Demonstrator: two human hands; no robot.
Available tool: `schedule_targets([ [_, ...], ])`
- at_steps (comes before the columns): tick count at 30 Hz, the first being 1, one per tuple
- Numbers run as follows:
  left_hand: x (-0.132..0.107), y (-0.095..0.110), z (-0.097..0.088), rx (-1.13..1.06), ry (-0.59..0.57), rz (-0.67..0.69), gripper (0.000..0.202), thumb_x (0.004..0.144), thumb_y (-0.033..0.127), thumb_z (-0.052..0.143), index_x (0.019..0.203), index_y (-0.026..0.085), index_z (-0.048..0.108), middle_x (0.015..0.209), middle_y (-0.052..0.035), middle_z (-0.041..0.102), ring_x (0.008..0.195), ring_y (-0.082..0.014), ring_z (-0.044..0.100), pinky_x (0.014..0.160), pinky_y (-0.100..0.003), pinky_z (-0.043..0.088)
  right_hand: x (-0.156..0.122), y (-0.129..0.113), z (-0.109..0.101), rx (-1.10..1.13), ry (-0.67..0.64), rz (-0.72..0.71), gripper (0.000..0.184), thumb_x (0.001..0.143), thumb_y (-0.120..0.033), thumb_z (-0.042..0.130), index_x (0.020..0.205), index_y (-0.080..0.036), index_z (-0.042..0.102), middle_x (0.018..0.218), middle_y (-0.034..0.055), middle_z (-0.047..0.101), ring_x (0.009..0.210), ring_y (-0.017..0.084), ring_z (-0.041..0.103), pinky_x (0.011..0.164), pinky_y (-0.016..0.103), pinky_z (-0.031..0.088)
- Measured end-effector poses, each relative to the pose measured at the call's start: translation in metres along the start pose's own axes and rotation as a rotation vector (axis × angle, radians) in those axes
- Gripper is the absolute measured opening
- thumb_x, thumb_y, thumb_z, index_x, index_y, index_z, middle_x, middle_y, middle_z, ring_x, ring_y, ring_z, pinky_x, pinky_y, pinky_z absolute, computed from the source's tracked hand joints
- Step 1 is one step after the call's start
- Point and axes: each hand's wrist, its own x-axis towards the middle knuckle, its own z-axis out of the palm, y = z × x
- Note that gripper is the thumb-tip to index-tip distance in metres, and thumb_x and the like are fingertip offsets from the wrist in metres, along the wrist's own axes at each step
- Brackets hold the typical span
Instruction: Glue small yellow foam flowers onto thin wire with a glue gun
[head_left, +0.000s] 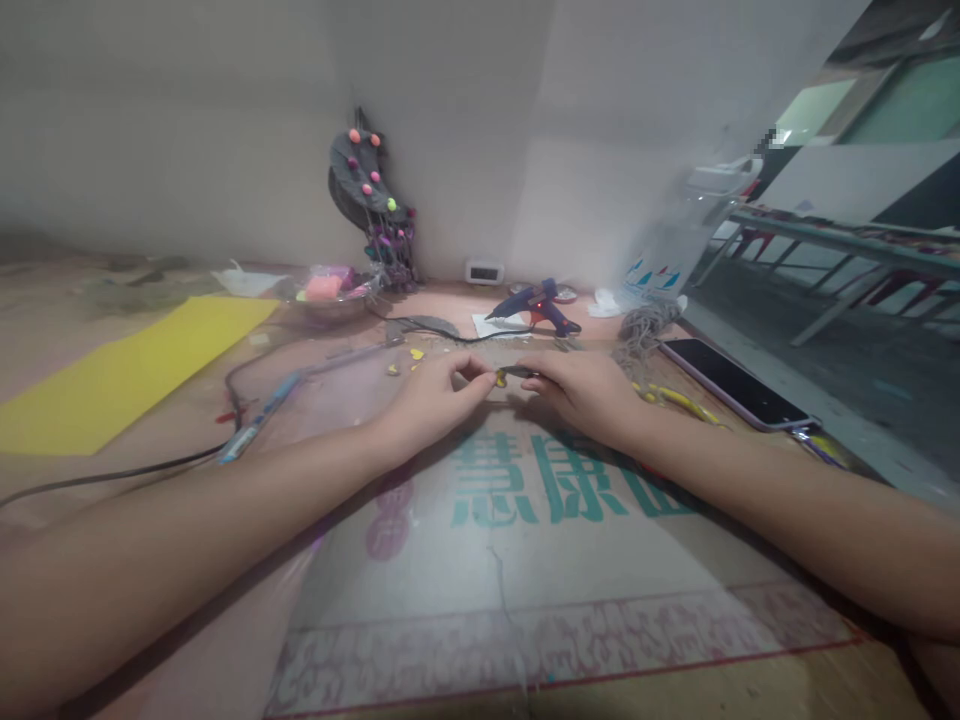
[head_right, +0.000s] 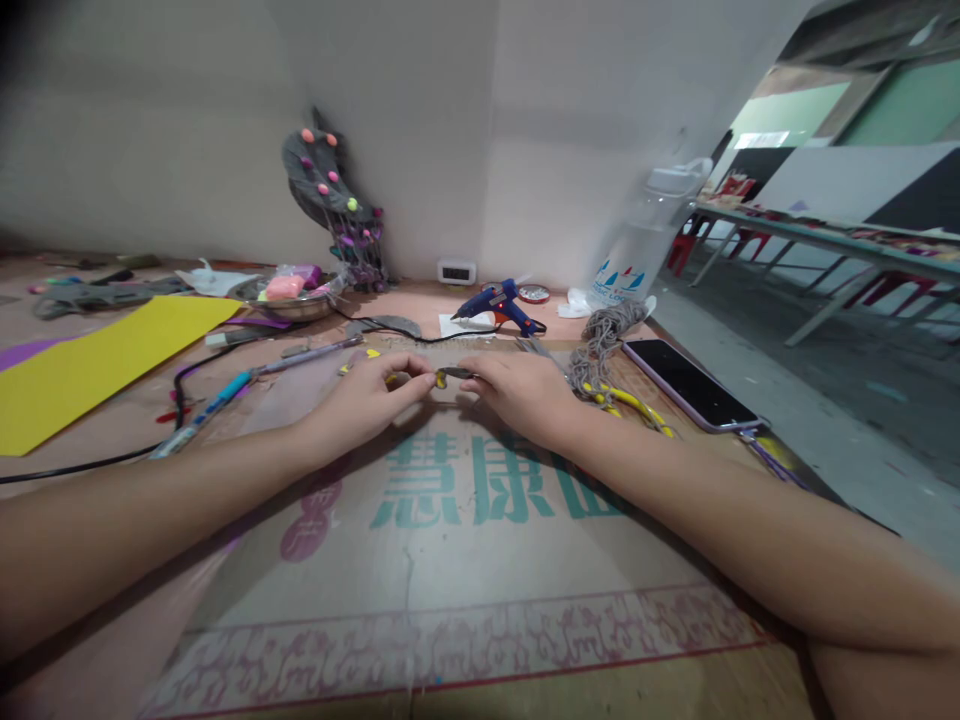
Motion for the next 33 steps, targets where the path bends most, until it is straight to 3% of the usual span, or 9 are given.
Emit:
schedule_targets([
  [8, 0.003, -0.002, 0.0, 0.005, 0.028, 0.005, 0.021, 0.087, 0.034, 0.052, 0.082, 0.017, 0.064, 0.087, -0.0019, 0.069, 0.084, -0.0178, 0.061, 0.078, -0.029, 0.043, -0.004, 0.003, -0.003, 0.191, 0.08, -0.035, 0.036, 0.098, -0.038, 0.044, 0.118, -0.015, 0.064, 0.094, 0.0092, 0.074, 0.081, 0.021, 0.067, 0.07, 0.029, 0.046],
  [12, 0.007, -0.008, 0.0, 0.009, 0.084, -0.011, 0.022, 0.087, 0.035, 0.053, 0.086, 0.017, 0.065, 0.091, -0.0034, 0.07, 0.087, -0.0194, 0.062, 0.081, -0.03, 0.044, -0.008, 0.003, -0.007, 0.271, 0.02, -0.259, 0.041, 0.1, -0.041, 0.038, 0.128, -0.017, 0.058, 0.102, 0.0089, 0.073, 0.084, 0.018, 0.066, 0.072, 0.028, 0.046],
  [15, 0.009, -0.015, 0.001, -0.017, 0.088, -0.008, 0.025, 0.087, 0.039, 0.053, 0.089, 0.017, 0.065, 0.089, -0.0038, 0.069, 0.085, -0.0195, 0.061, 0.079, -0.03, 0.045, -0.009, -0.001, -0.009, 0.241, -0.026, -0.439, 0.047, 0.1, -0.047, 0.037, 0.129, -0.015, 0.058, 0.087, 0.0075, 0.072, 0.073, 0.017, 0.063, 0.069, 0.028, 0.044],
  [18, 0.011, -0.017, 0.002, -0.03, 0.064, -0.014, 0.026, 0.087, 0.039, 0.052, 0.088, 0.016, 0.065, 0.087, -0.004, 0.068, 0.084, -0.0191, 0.06, 0.079, -0.03, 0.045, -0.009, -0.005, -0.011, 0.242, -0.038, -0.523, 0.052, 0.099, -0.051, 0.037, 0.121, -0.011, 0.062, 0.082, 0.0084, 0.07, 0.071, 0.017, 0.059, 0.068, 0.029, 0.043],
  [26, 0.01, -0.017, 0.003, -0.033, 0.055, -0.049, 0.026, 0.085, 0.039, 0.055, 0.087, 0.015, 0.065, 0.089, -0.0052, 0.07, 0.084, -0.0193, 0.061, 0.078, -0.03, 0.046, -0.004, -0.004, -0.008, 0.336, -0.025, -0.318, 0.033, 0.1, -0.032, 0.039, 0.103, -0.014, 0.067, 0.085, 0.0071, 0.071, 0.08, 0.018, 0.061, 0.075, 0.03, 0.045],
  [33, 0.008, -0.009, 0.002, 0.036, 0.055, -0.03, 0.022, 0.086, 0.037, 0.054, 0.084, 0.017, 0.065, 0.088, -0.0039, 0.07, 0.086, -0.0205, 0.063, 0.082, -0.032, 0.047, -0.003, -0.005, -0.006, 0.344, -0.071, -0.248, 0.029, 0.099, -0.031, 0.043, 0.103, -0.016, 0.067, 0.089, 0.0072, 0.072, 0.083, 0.019, 0.063, 0.075, 0.031, 0.045],
])
